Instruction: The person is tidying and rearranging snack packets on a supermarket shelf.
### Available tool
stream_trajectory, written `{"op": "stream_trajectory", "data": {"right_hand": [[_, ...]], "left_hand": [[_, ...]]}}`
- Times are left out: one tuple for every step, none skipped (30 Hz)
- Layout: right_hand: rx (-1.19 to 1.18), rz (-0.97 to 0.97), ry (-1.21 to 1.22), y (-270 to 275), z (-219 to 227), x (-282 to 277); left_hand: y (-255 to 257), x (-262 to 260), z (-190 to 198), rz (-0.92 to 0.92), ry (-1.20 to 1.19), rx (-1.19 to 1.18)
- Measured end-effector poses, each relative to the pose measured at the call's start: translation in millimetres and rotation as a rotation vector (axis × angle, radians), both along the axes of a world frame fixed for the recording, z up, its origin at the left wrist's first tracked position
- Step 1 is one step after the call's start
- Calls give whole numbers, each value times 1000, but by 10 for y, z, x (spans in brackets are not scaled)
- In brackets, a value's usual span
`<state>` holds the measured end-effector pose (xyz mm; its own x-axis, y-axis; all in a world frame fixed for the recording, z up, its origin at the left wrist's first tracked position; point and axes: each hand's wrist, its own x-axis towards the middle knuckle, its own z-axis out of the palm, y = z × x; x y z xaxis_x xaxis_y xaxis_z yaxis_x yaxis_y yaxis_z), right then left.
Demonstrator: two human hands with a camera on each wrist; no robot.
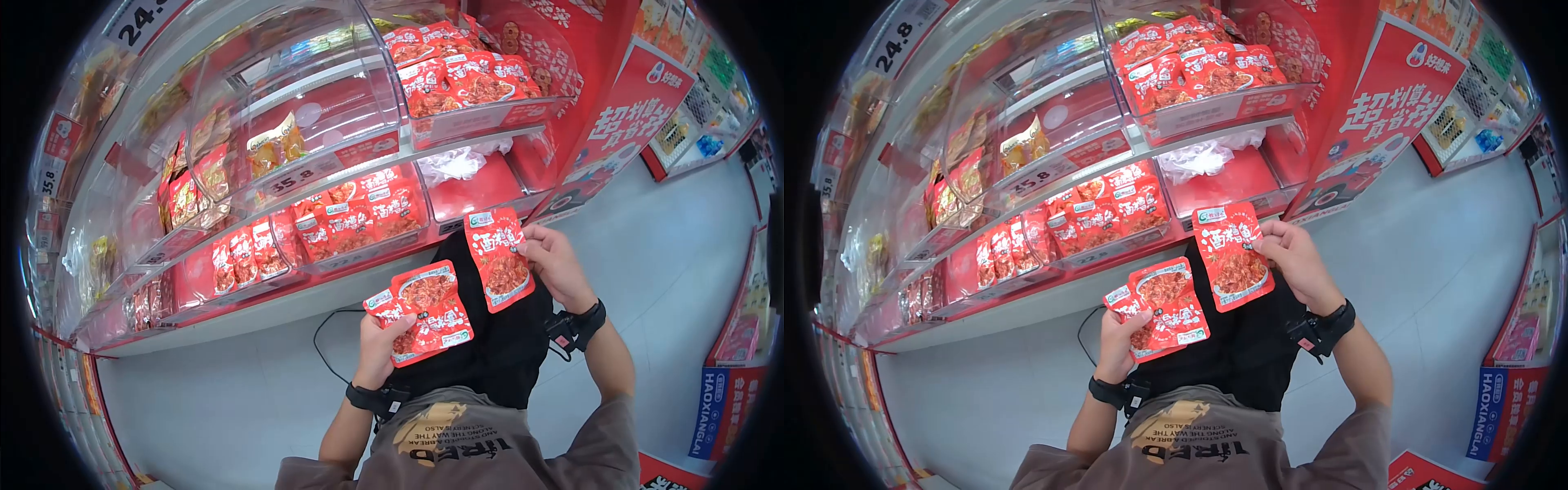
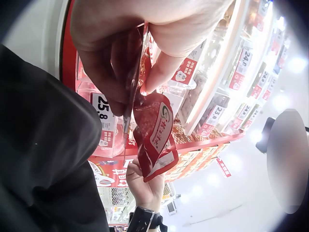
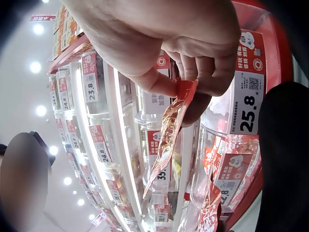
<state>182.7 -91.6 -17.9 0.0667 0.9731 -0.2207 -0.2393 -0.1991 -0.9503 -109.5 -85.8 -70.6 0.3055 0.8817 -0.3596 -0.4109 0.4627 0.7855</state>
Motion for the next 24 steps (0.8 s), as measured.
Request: {"op": "stream_trajectory", "data": {"right_hand": [[0,-5,23,-5,-25,-10],[0,-10,48,-11,-51,-25],[0,-17,72,-21,-53,-41],[-5,6,69,-27,-41,-50],[-9,26,65,-37,-14,-61],[-13,44,61,-58,13,-64],[4,55,60,-68,19,-64],[21,67,59,-71,12,-67],[38,79,60,-82,11,-72],[49,70,89,-98,22,-79],[63,60,118,-111,39,-83],[79,48,148,-131,55,-78],[75,41,160,-155,80,-64],[74,32,172,-164,116,-47],[71,22,185,-175,140,-33],[75,31,188,-189,136,-12],[77,46,189,-189,109,28],[78,65,189,-174,102,58],[104,72,171,-146,111,75],[123,82,156,-119,120,75],[138,98,142,-95,123,67],[150,80,130,-55,121,57],[164,67,117,10,125,43],[176,58,106,79,122,25]], "left_hand": [[-9,4,2,3,-2,5],[-16,1,-11,5,-2,9],[-22,-6,-28,5,-2,14],[-29,-8,-34,2,-2,19],[-43,-8,-24,10,1,21],[-61,-1,3,15,4,24],[-73,6,22,21,6,27],[-88,9,34,21,4,27],[-103,6,47,22,4,26],[-118,3,60,22,4,28],[-134,7,76,19,0,31],[-156,16,86,20,-1,25],[-170,29,93,17,-2,22],[-151,43,108,12,-3,22],[-132,47,114,7,6,39],[-135,44,109,6,14,47],[-129,58,102,10,20,54],[-115,74,128,11,15,56],[-111,78,177,14,10,57],[-126,65,199,22,7,51],[-145,37,195,29,12,50],[-151,-2,192,40,17,50],[-148,-45,189,56,21,51],[-157,-87,187,81,27,56]]}}
